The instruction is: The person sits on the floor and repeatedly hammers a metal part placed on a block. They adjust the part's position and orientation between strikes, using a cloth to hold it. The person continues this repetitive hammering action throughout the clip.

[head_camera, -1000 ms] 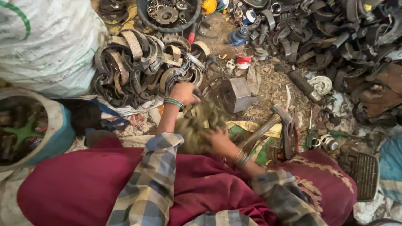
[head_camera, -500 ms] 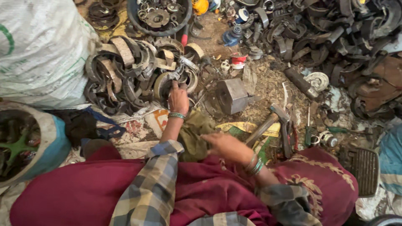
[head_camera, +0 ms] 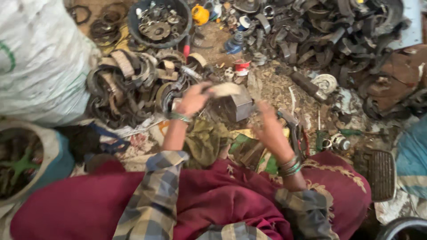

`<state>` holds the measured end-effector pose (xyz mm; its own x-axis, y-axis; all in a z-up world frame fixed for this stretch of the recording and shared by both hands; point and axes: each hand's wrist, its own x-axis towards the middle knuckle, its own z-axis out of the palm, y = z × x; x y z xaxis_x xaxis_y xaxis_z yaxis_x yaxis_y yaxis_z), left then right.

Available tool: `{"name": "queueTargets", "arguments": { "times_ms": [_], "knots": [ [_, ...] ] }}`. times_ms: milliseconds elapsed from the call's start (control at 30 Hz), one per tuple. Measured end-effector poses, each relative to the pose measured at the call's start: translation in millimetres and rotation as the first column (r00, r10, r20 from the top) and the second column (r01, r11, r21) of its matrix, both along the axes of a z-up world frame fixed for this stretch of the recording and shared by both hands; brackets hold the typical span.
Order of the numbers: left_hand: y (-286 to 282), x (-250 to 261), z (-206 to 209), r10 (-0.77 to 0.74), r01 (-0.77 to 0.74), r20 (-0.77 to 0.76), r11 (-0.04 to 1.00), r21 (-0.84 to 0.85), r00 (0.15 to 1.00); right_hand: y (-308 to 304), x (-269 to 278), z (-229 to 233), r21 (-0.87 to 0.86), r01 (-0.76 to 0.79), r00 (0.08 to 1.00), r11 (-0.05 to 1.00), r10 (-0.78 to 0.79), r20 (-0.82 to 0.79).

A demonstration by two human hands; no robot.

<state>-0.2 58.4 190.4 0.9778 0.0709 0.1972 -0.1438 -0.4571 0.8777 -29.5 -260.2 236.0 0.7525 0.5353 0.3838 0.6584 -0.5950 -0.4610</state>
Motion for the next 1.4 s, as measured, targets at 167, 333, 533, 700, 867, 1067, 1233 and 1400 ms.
{"name": "queueTargets", "arguments": {
  "times_ms": [167,333,533,700,867,1067,1233,1400],
  "knots": [
    [-64.4,-0.6,-5.2,-0.43,0.389,-0.128,0.885,-0.256,0.894,-10.3,-4.2,7.5,0.524,0.198,0.834,0.828,0.138,-0.534],
    [-80.9,-0.6,-8.5,-0.378,0.339,-0.214,0.92,-0.197,0.901,-11.7,-15.6,9.9,0.586,0.383,0.674,0.714,0.218,-0.706],
    [-70.8,-9.0,22.8,-0.374,0.332,-0.134,0.907,-0.26,0.918,-16.0,-12.3,6.7,0.584,0.493,0.569,0.645,0.268,-0.777],
    [-78.0,-17.0,44.7,-0.392,0.197,-0.291,0.828,-0.525,0.872,-19.0,-9.6,-4.3,0.57,0.498,0.527,0.653,0.294,-0.797],
    [-82.3,-25.4,69.1,-0.461,0.242,-0.23,0.755,-0.609,0.857,-19.6,-7.0,-13.7,0.574,0.544,0.456,0.612,0.359,-0.814],
    [-85.4,-33.4,88.8,-0.422,0.373,-0.138,0.884,-0.283,0.896,-21.8,-3.9,-23.5,0.53,0.528,0.391,0.663,0.364,-0.845],
    [-88.8,-28.1,79.9,-0.219,0.164,0.204,0.953,0.254,0.954,-21.0,-3.6,-24.4,0.484,0.574,0.251,0.66,0.422,-0.871],
    [-90.6,-23.7,58.5,-0.054,0.057,-0.046,0.995,0.084,0.997,-23.0,-3.7,-24.3,0.596,0.523,0.269,0.61,0.545,-0.794]
  ]
}}
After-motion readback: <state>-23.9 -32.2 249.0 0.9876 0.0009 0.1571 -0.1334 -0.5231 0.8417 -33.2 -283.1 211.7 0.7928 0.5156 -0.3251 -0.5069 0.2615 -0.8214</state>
